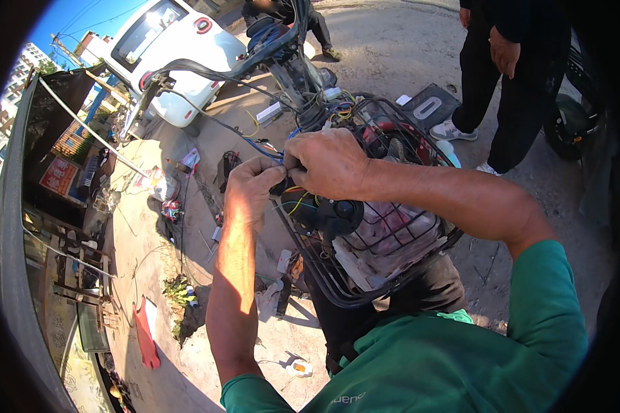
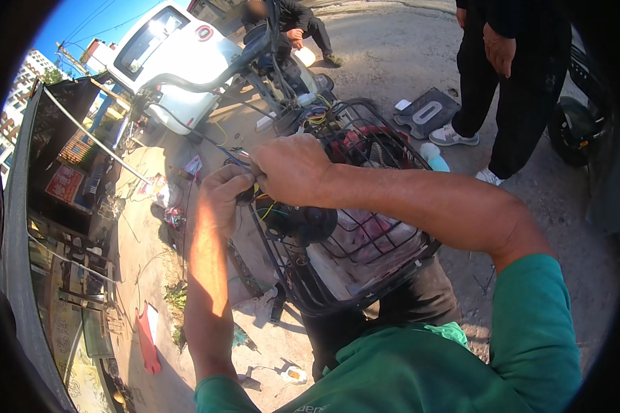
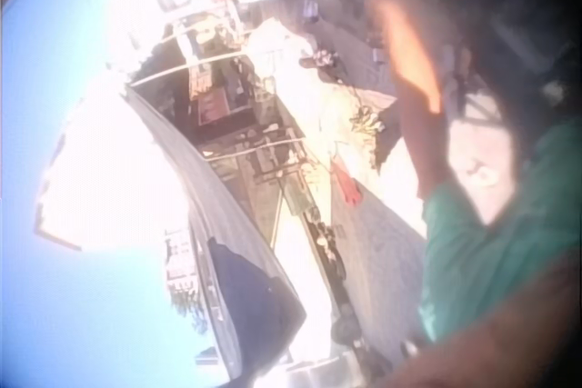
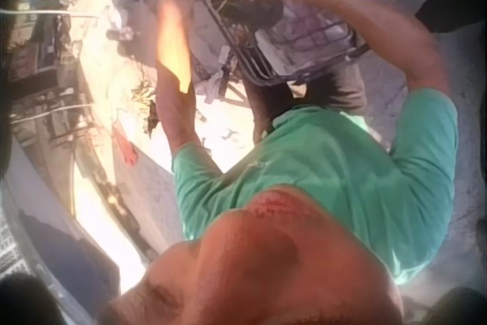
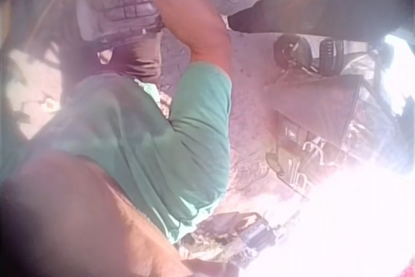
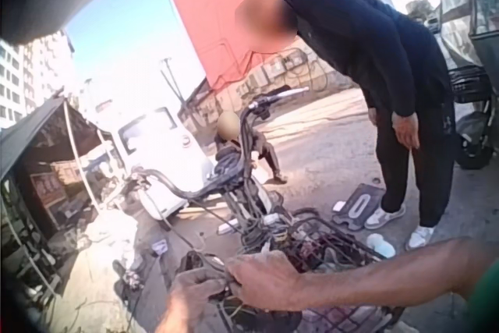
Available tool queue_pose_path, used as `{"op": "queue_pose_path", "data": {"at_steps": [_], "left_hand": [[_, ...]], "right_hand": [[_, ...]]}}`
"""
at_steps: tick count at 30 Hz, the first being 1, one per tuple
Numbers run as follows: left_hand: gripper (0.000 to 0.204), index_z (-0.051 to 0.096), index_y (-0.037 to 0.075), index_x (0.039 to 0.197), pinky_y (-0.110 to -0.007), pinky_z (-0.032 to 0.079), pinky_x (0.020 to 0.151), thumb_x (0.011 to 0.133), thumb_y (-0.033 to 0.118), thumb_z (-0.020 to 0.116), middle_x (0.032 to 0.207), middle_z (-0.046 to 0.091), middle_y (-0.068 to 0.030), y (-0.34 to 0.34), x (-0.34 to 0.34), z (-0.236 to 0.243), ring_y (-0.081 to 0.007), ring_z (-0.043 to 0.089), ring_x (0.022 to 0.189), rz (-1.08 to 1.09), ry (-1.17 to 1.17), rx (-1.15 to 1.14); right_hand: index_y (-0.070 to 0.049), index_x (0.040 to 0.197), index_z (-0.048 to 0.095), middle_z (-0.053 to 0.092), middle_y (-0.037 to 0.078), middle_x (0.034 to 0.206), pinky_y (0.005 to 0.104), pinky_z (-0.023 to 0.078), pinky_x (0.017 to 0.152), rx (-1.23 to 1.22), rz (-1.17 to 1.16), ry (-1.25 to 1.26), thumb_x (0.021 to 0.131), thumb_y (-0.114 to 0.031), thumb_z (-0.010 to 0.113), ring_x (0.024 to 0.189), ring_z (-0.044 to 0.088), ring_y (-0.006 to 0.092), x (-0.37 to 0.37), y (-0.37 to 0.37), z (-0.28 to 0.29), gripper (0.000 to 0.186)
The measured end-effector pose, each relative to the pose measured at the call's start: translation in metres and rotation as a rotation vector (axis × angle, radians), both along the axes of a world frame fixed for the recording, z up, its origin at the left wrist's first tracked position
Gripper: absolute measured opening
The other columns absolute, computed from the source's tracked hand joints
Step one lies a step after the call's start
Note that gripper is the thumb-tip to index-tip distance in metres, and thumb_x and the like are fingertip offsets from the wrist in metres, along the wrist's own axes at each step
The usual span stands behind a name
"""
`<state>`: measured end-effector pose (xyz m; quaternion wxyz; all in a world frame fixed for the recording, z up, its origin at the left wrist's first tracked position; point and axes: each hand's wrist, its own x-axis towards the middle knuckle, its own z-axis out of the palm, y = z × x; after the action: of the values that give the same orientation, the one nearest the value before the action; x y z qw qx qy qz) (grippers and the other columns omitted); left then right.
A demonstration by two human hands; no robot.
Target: The person repairs electrical wiring on a motorized bicycle. They strip wire insulation with pliers, twist exposed conductors together, and secure connections with electrical tape. The work is performed outdoors on a paved surface with tools and parts scattered nearby.
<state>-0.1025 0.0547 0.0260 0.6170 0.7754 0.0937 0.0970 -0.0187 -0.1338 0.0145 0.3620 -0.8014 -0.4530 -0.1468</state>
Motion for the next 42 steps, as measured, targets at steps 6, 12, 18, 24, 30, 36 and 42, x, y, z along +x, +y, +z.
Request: {"op": "queue_pose_path", "data": {"at_steps": [6, 12, 18, 24, 30, 36, 42], "left_hand": [[0.012, 0.074, 0.0, 0.091, -0.026, 0.045, 0.069, 0.086, 0.011, 0.072, 0.083, 0.069, -0.0011, -0.005, -0.005, 0.004, -0.0098, 0.058, 0.075, 0.035, -0.065, 0.047], [0.016, 0.072, -0.003, 0.089, -0.026, 0.043, 0.068, 0.087, 0.013, 0.072, 0.082, 0.067, -0.0009, -0.006, -0.004, 0.005, -0.0094, 0.057, 0.075, 0.045, -0.121, 0.163], [0.012, 0.073, -0.002, 0.093, -0.027, 0.048, 0.069, 0.089, 0.009, 0.069, 0.083, 0.07, -0.0031, -0.007, -0.006, 0.012, -0.0106, 0.062, 0.074, 0.06, -0.121, 0.379], [0.013, 0.074, -0.003, 0.094, -0.028, 0.049, 0.069, 0.089, 0.008, 0.07, 0.083, 0.07, -0.0033, -0.01, -0.008, 0.013, -0.0106, 0.062, 0.075, 0.085, -0.132, 0.38], [0.017, 0.075, -0.003, 0.098, -0.027, 0.049, 0.071, 0.089, 0.01, 0.071, 0.086, 0.071, -0.0041, -0.012, -0.012, 0.018, -0.0117, 0.063, 0.077, 0.064, -0.026, 0.254], [0.038, 0.072, -0.005, 0.119, -0.032, 0.055, 0.082, 0.086, 0.013, 0.079, 0.099, 0.075, -0.0104, -0.012, -0.029, 0.026, -0.0161, 0.07, 0.09, -0.044, 0.002, 0.272], [0.049, 0.067, -0.006, 0.129, -0.036, 0.056, 0.089, 0.086, 0.011, 0.08, 0.107, 0.075, -0.0129, -0.004, -0.04, 0.016, -0.0204, 0.071, 0.099, -0.059, -0.062, 0.421]], "right_hand": [[-0.002, 0.1, 0.075, 0.076, 0.017, 0.097, 0.0467, 0.058, 0.083, 0.086, 0.183, 0.339, 0.088, -0.029, 0.077, 0.092, 0.075, 0.0349, 0.006, -0.008, 0.011, 0.029], [0.0, 0.102, 0.077, 0.075, 0.022, 0.092, 0.0446, 0.055, 0.084, 0.019, 0.247, 0.276, 0.09, -0.035, 0.073, 0.092, 0.074, 0.0355, 0.037, 0.005, -0.01, 0.037], [0.006, 0.098, 0.078, 0.073, 0.016, 0.082, 0.0386, 0.051, 0.075, 0.098, 0.381, 0.619, 0.091, -0.032, 0.076, 0.08, 0.065, 0.02, 0.033, 0.004, -0.009, 0.039], [0.006, 0.096, 0.078, 0.073, 0.013, 0.08, 0.0368, 0.051, 0.074, 0.186, 0.397, 0.714, 0.09, -0.028, 0.076, 0.077, 0.065, 0.0174, 0.028, 0.008, -0.012, 0.035], [0.004, 0.088, 0.077, 0.071, 0.015, 0.073, 0.0382, 0.053, 0.07, 0.237, 0.304, 0.488, 0.084, -0.023, 0.076, 0.071, 0.067, 0.0193, 0.026, 0.015, -0.024, 0.028], [0.002, 0.088, 0.078, 0.073, 0.014, 0.076, 0.0374, 0.053, 0.072, 0.303, 0.307, 0.509, 0.082, -0.019, 0.075, 0.073, 0.069, 0.0195, 0.02, 0.012, -0.021, 0.021], [0.002, 0.09, 0.079, 0.074, 0.013, 0.077, 0.0363, 0.054, 0.074, 0.292, 0.329, 0.511, 0.083, -0.018, 0.077, 0.073, 0.069, 0.018, 0.017, 0.011, -0.019, 0.021]]}}
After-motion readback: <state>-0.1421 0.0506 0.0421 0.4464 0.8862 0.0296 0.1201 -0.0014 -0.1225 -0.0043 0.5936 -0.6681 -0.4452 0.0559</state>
